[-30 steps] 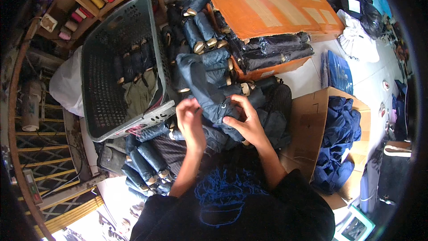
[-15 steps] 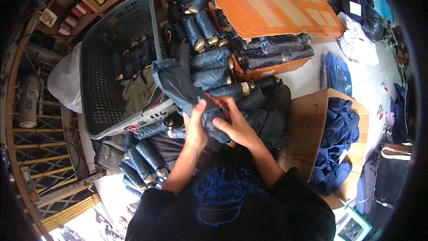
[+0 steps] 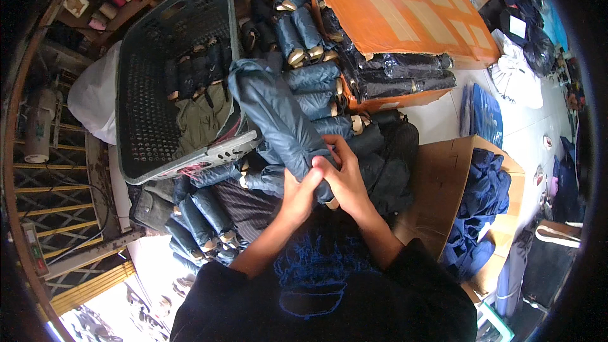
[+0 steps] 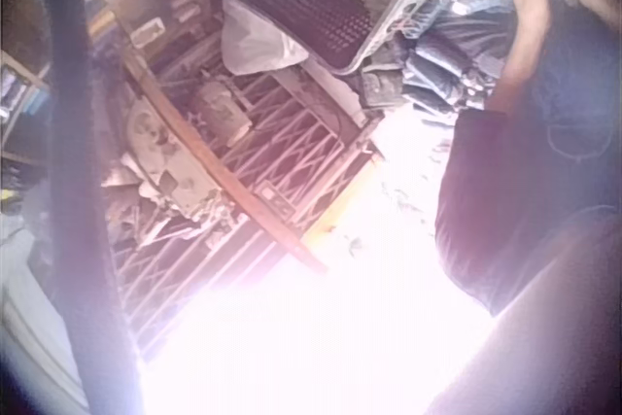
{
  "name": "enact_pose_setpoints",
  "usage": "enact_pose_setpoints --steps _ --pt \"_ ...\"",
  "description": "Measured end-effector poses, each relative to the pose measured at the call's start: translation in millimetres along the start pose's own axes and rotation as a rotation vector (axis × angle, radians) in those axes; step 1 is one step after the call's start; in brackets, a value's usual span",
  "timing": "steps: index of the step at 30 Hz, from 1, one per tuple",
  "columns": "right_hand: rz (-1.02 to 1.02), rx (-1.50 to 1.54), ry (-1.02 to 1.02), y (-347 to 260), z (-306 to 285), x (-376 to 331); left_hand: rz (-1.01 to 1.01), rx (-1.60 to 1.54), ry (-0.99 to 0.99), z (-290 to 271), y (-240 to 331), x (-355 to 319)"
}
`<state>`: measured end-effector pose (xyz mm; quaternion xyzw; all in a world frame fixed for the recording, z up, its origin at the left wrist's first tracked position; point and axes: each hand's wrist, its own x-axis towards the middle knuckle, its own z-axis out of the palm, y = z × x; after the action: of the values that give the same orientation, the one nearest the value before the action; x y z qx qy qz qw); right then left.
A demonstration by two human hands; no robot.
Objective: The person removes folded dark blue garments from a cardboard box and places them into a plastic basket. Then the person picks up several black plastic-wrapped bundles from a pile, inspects each one, and places them into the same basket.
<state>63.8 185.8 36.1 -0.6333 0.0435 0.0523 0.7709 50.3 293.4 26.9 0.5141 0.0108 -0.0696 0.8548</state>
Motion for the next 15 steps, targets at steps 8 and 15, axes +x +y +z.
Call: enact_pose_setpoints --steps 8,15 --pt "-0.114 -0.035 -0.178 11 7 3 0.020 -0.231 0.027 -13 44 40" --pt "0.267 -0.002 -0.137 4 5 -7 -0.001 -0.196 0.105 -11 30 31"
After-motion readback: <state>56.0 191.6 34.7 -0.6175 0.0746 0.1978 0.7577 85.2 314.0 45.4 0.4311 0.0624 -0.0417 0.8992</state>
